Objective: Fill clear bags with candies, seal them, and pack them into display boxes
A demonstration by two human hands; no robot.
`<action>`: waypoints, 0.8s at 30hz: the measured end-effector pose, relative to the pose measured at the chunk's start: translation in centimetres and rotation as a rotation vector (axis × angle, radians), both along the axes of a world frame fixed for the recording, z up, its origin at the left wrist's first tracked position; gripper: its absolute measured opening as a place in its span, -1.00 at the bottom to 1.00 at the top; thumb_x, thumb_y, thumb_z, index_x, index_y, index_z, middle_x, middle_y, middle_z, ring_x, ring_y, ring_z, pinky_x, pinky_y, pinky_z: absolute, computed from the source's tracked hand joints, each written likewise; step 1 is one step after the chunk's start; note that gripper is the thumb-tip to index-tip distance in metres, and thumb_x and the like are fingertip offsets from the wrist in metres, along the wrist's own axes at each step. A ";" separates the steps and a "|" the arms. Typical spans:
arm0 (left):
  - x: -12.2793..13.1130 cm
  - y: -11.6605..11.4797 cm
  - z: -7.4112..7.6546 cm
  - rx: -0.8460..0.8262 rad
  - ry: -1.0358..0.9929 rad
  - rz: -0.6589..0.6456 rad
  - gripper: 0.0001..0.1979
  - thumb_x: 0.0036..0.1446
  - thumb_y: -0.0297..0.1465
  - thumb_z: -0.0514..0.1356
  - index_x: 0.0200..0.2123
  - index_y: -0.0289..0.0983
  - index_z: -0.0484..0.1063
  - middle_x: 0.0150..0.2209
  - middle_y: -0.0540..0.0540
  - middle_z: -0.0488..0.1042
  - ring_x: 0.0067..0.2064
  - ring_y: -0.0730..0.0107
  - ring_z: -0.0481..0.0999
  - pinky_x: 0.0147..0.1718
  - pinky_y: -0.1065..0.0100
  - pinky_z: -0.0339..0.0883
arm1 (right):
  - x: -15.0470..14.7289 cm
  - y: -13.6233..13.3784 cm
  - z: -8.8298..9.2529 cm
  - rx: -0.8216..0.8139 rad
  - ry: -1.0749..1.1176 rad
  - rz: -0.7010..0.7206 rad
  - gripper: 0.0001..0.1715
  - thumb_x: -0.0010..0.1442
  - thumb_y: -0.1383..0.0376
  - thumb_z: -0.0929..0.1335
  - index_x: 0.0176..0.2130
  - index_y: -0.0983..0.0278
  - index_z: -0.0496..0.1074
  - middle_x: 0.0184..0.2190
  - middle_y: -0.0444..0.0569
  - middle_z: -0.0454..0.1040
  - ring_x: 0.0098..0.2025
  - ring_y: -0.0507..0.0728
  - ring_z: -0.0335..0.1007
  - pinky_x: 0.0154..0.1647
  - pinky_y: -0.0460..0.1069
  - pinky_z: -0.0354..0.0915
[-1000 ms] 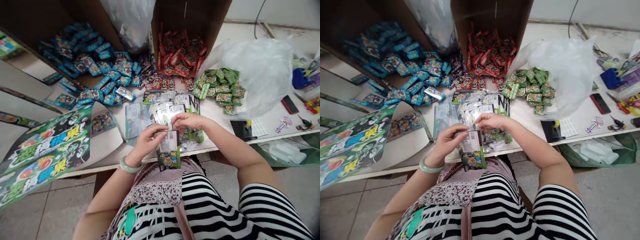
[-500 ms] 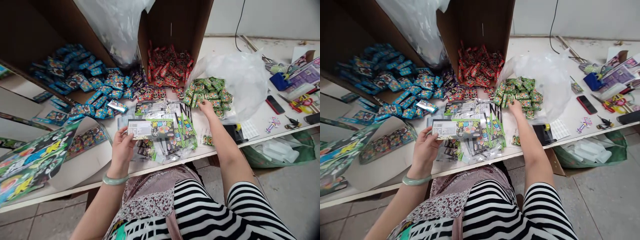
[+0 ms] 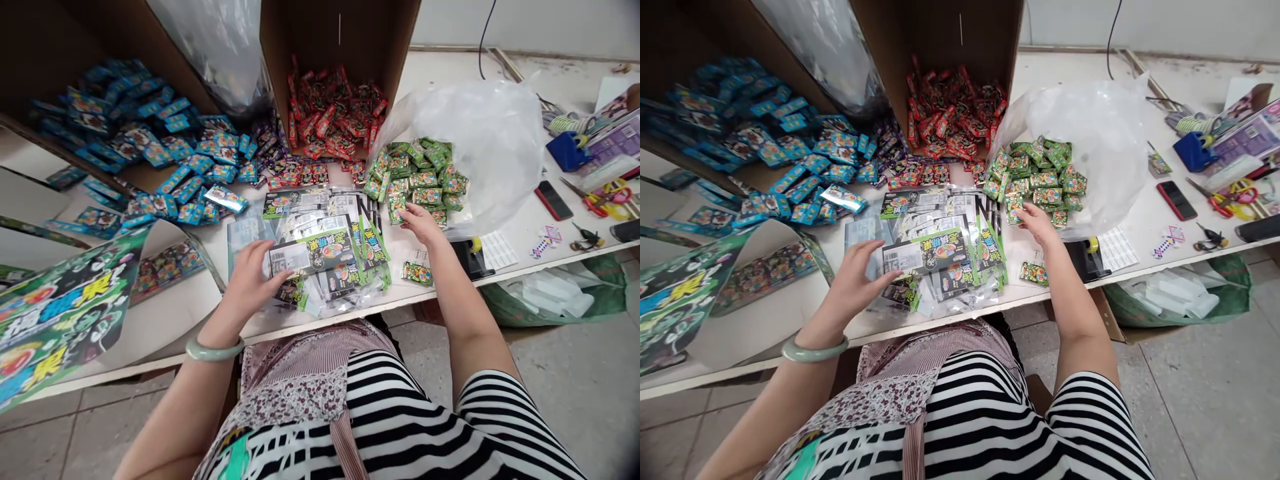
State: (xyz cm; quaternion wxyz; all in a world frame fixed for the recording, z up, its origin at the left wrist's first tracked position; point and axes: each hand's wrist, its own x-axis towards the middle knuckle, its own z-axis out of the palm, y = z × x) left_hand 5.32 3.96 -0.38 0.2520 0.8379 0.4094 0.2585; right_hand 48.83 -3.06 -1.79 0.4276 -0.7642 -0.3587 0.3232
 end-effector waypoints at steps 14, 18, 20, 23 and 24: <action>4.5 1.1 0.9 -0.048 0.336 -0.281 -0.14 0.05 -0.18 0.36 0.37 -0.23 0.14 0.33 -0.37 0.24 0.39 -0.23 0.18 0.38 -0.29 -0.13 | 0.8 1.5 2.5 -0.200 -0.720 0.130 -0.44 0.21 0.27 0.33 0.17 0.39 0.43 0.18 0.30 0.41 0.26 0.44 0.21 0.31 0.29 0.10; 4.4 1.3 1.6 -0.034 0.246 -0.240 -0.01 -0.02 -0.15 0.41 0.41 -0.21 0.04 0.30 -0.35 0.22 0.36 -0.23 0.20 0.34 -0.21 0.06 | -0.6 0.2 0.8 -0.339 -0.812 0.113 -0.14 0.12 0.02 0.46 0.26 0.39 0.30 0.23 0.37 0.34 0.25 0.52 0.20 0.22 0.32 0.17; 4.5 1.3 1.9 -0.051 0.224 -0.242 0.03 -0.05 -0.15 0.43 0.41 -0.23 0.03 0.29 -0.35 0.20 0.34 -0.23 0.21 0.32 -0.18 0.11 | -0.8 0.2 0.1 -0.348 -0.825 0.134 -0.14 0.12 0.04 0.47 0.29 0.31 0.27 0.32 0.30 0.25 0.30 0.50 0.15 0.26 0.31 0.15; 4.7 1.0 2.3 -0.095 0.198 -0.258 0.02 -0.06 -0.15 0.43 0.39 -0.28 0.06 0.27 -0.36 0.19 0.34 -0.23 0.21 0.33 -0.16 0.11 | -0.4 0.8 -0.3 -0.390 -0.784 0.142 -0.21 0.11 0.03 0.48 0.22 0.30 0.35 0.27 0.28 0.30 0.30 0.48 0.15 0.27 0.29 0.15; 4.7 0.8 2.4 -0.110 0.185 -0.266 0.01 -0.05 -0.15 0.42 0.39 -0.30 0.06 0.27 -0.37 0.18 0.34 -0.22 0.21 0.34 -0.15 0.11 | -0.1 0.9 -0.4 -0.407 -0.765 0.143 -0.17 0.07 0.01 0.50 0.22 0.32 0.35 0.25 0.30 0.30 0.29 0.48 0.16 0.26 0.29 0.15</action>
